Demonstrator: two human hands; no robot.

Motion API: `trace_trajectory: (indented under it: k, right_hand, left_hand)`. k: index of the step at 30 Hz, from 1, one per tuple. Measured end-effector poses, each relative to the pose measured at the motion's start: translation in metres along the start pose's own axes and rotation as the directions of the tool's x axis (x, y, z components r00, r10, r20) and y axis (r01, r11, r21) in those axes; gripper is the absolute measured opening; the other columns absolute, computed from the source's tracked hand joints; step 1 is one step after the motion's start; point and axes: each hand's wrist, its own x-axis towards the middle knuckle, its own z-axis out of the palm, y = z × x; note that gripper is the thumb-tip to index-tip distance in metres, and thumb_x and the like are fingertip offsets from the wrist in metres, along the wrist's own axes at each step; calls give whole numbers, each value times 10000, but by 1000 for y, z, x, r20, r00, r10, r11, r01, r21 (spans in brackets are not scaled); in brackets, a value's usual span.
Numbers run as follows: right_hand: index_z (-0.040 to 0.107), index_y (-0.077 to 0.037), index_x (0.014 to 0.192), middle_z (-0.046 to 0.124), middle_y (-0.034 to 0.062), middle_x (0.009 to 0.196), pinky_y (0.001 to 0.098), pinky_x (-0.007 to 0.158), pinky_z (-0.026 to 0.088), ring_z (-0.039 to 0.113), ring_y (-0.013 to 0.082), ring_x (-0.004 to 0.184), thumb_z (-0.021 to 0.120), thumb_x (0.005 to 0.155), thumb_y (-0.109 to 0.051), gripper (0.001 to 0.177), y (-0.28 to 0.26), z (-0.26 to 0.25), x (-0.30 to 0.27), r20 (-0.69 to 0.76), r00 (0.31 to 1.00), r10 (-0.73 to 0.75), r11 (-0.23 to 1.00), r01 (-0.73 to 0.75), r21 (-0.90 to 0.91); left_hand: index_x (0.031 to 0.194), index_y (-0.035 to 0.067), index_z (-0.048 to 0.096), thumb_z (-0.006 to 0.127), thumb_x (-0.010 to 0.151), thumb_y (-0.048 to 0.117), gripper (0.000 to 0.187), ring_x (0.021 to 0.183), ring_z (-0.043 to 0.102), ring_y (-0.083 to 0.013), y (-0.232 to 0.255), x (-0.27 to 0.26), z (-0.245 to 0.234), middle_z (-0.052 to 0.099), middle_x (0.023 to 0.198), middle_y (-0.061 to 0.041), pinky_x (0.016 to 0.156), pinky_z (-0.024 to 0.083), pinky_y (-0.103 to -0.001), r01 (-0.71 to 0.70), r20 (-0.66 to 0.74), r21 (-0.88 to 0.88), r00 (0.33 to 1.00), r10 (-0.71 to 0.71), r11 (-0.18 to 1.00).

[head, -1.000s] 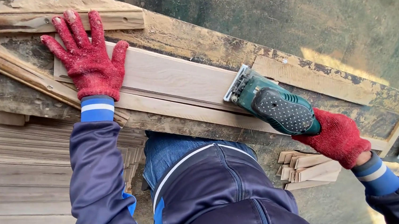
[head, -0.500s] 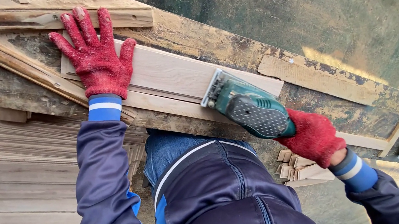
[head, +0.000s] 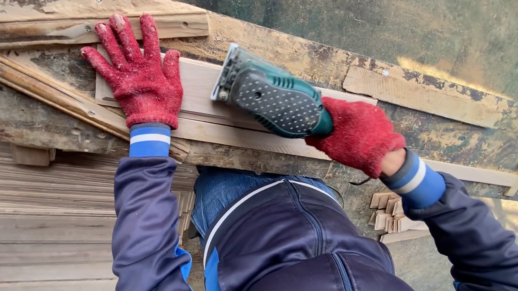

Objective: The recorder is sanding wooden boards using a hand-held power sander on a workbench.

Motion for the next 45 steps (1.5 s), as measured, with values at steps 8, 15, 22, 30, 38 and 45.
trace_trajectory:
  k: [8, 15, 22, 30, 38, 45]
  right_hand:
    - [702, -214, 1237, 789, 76, 1003, 446, 651, 577, 751, 343, 848, 825, 745, -347, 524, 15, 4, -24, -15, 1000, -24, 1000, 24, -12]
    - [712, -180, 1158, 793, 63, 992, 419, 645, 584, 761, 310, 832, 823, 755, -382, 465, 73, 8, -65, -39, 995, 90, 996, -89, 26]
    - [713, -186, 1228, 809, 33, 1050, 352, 736, 599, 782, 228, 902, 853, 723, -432, 578, 135, 24, -117, 43, 948, 316, 945, -319, 77]
    - [724, -98, 1142, 802, 103, 1012, 378, 755, 591, 769, 278, 880, 852, 728, -380, 517, 168, 19, -136, 29, 887, 460, 876, -459, 147]
    - [732, -48, 1095, 797, 129, 985, 371, 746, 585, 760, 262, 849, 894, 706, -283, 483, 164, 12, -122, -47, 907, 419, 887, -397, 237]
    - [709, -192, 1242, 803, 66, 1003, 393, 647, 593, 774, 280, 824, 867, 706, -370, 586, 119, 6, -88, -11, 978, 209, 978, -208, 29]
  left_hand:
    - [1688, 39, 329, 554, 1145, 385, 683, 1504, 61, -561, 1, -1, -1, 116, 1664, -318, 1147, 21, -815, -26, -32, -9, 999, 26, 1000]
    - [1708, 50, 285, 527, 1166, 385, 682, 1519, 24, -549, 3, -1, -4, 67, 1671, -314, 1162, -9, -808, 1, 11, -17, 1000, -1, 1000]
    - [1729, 41, 280, 545, 1172, 351, 690, 1526, 1, -551, 0, -1, -1, 25, 1674, -294, 1158, -30, -818, 4, 26, -18, 1000, -3, 1000]
    - [1733, 39, 257, 520, 1175, 344, 688, 1530, -17, -550, 6, -2, -8, 7, 1677, -289, 1169, -42, -810, 19, 51, -8, 999, -19, 1000]
    - [1729, 19, 282, 543, 1176, 335, 689, 1518, -7, -559, 6, -2, -8, 21, 1669, -302, 1158, -29, -822, 12, 40, -9, 999, -12, 1000]
    - [1713, 15, 299, 531, 1156, 350, 691, 1516, 17, -561, 2, -1, -2, 58, 1671, -318, 1148, -27, -817, 3, 9, -20, 1000, -3, 1000]
